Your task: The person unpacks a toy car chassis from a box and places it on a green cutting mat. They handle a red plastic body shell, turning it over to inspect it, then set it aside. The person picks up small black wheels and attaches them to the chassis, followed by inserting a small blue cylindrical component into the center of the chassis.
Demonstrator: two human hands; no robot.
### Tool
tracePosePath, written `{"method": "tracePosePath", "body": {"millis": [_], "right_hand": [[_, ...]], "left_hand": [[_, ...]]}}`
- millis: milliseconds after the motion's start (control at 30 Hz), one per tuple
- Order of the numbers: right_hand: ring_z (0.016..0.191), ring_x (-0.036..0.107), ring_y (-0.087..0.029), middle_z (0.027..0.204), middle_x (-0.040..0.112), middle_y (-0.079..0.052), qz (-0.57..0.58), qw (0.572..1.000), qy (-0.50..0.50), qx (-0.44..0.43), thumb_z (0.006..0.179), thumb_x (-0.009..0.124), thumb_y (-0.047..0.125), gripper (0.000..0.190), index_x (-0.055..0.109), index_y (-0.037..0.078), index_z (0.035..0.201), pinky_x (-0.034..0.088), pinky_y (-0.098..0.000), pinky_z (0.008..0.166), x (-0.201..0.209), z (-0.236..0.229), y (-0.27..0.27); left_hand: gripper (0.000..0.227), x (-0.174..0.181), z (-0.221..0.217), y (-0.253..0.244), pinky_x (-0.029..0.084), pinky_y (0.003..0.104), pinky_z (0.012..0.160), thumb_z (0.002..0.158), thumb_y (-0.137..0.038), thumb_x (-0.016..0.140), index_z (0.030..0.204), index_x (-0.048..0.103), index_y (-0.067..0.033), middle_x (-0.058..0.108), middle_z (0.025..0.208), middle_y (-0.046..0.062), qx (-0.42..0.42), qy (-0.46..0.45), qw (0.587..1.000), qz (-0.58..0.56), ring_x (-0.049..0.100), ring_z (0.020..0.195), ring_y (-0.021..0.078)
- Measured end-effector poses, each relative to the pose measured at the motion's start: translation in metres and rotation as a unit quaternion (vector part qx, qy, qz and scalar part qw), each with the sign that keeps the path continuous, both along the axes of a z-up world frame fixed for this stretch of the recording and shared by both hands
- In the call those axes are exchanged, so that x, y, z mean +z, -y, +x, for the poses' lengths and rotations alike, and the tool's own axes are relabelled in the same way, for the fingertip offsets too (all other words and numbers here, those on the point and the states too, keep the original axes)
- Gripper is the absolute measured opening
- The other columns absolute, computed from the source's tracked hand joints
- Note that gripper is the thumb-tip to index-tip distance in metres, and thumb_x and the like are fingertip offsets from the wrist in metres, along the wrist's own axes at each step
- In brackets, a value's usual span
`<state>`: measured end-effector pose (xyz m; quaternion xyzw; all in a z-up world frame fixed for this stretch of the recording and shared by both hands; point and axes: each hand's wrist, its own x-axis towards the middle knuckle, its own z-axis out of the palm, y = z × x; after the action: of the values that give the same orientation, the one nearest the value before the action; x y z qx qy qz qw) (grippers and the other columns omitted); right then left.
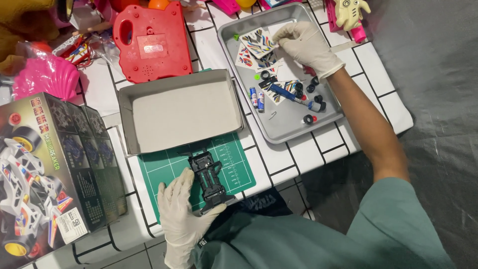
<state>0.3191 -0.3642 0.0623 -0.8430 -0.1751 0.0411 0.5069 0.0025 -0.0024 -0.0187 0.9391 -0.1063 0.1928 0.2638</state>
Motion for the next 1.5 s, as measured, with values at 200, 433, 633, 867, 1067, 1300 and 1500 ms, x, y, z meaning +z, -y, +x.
{"method": "tracePosePath", "body": {"millis": [200,433,633,867,1067,1300,1500], "right_hand": [[0.046,0.051,-0.006,0.097,0.078,-0.005,-0.162,0.971,-0.155,-0.087,0.092,0.056,0.004,0.023,0.076,0.011,0.101,0.038,-0.0201,0.036,-0.002,-0.002,-0.001],[0.089,0.065,-0.018,0.091,0.071,-0.005,-0.22,0.974,0.008,-0.043,0.083,0.058,-0.004,0.017,0.067,0.009,0.09,0.054,-0.0345,0.082,-0.039,0.027,0.014],[0.083,0.062,-0.012,0.086,0.071,0.0,-0.243,0.968,-0.039,-0.057,0.086,0.08,0.019,0.009,0.073,0.014,0.082,0.048,-0.0308,0.073,-0.026,0.02,0.003],[0.1,0.062,-0.016,0.113,0.06,-0.002,-0.224,0.973,-0.037,-0.029,0.086,0.056,0.008,0.041,0.08,0.024,0.115,0.048,-0.0253,0.087,-0.032,0.016,0.003],[0.113,0.053,-0.022,0.124,0.048,-0.005,-0.323,0.942,-0.095,0.013,0.08,0.08,0.028,0.056,0.069,0.029,0.135,0.043,-0.0312,0.097,-0.007,0.004,-0.015],[0.103,0.069,-0.012,0.12,0.069,0.003,-0.166,0.979,-0.092,-0.069,0.078,0.081,0.008,0.021,0.08,0.013,0.099,0.058,-0.0244,0.088,-0.015,-0.007,-0.019],[0.102,0.069,-0.011,0.106,0.073,0.0,-0.135,0.991,0.01,-0.021,0.09,0.081,0.015,0.006,0.081,0.018,0.095,0.058,-0.0266,0.091,-0.028,-0.009,0.001]], "left_hand": [[0.115,-0.002,-0.001,0.0,0.039,0.066,0.118,0.063,-0.075,0.084,0.152,0.045,-0.0128,0.059,0.149,0.008,0.0,0.011,1.0,-0.005,0.06,0.132,0.0282],[0.113,0.005,-0.001,0.001,0.037,0.064,0.119,0.063,-0.074,0.084,0.15,0.047,-0.0119,0.06,0.148,0.008,-0.001,-0.003,1.0,-0.002,0.06,0.132,0.0273],[0.114,0.005,-0.001,0.0,0.038,0.064,0.119,0.062,-0.075,0.084,0.15,0.047,-0.0127,0.06,0.148,0.008,-0.001,0.002,1.0,-0.002,0.06,0.132,0.0278],[0.113,0.007,-0.002,0.0,0.038,0.063,0.119,0.064,-0.074,0.084,0.15,0.045,-0.0128,0.059,0.148,0.009,-0.002,0.016,1.0,0.002,0.062,0.127,0.0298],[0.11,0.013,-0.004,0.003,0.037,0.064,0.119,0.066,-0.07,0.085,0.15,0.046,-0.0112,0.06,0.147,0.01,-0.002,0.018,1.0,-0.004,0.061,0.129,0.03],[0.11,0.015,-0.005,0.004,0.037,0.061,0.119,0.064,-0.07,0.086,0.148,0.049,-0.0092,0.061,0.145,0.01,0.008,0.015,1.0,0.005,0.06,0.126,0.0304],[0.11,0.012,-0.006,0.001,0.038,0.059,0.117,0.063,-0.07,0.088,0.147,0.05,-0.0095,0.061,0.143,0.009,-0.003,0.025,1.0,0.001,0.06,0.127,0.029]]}}
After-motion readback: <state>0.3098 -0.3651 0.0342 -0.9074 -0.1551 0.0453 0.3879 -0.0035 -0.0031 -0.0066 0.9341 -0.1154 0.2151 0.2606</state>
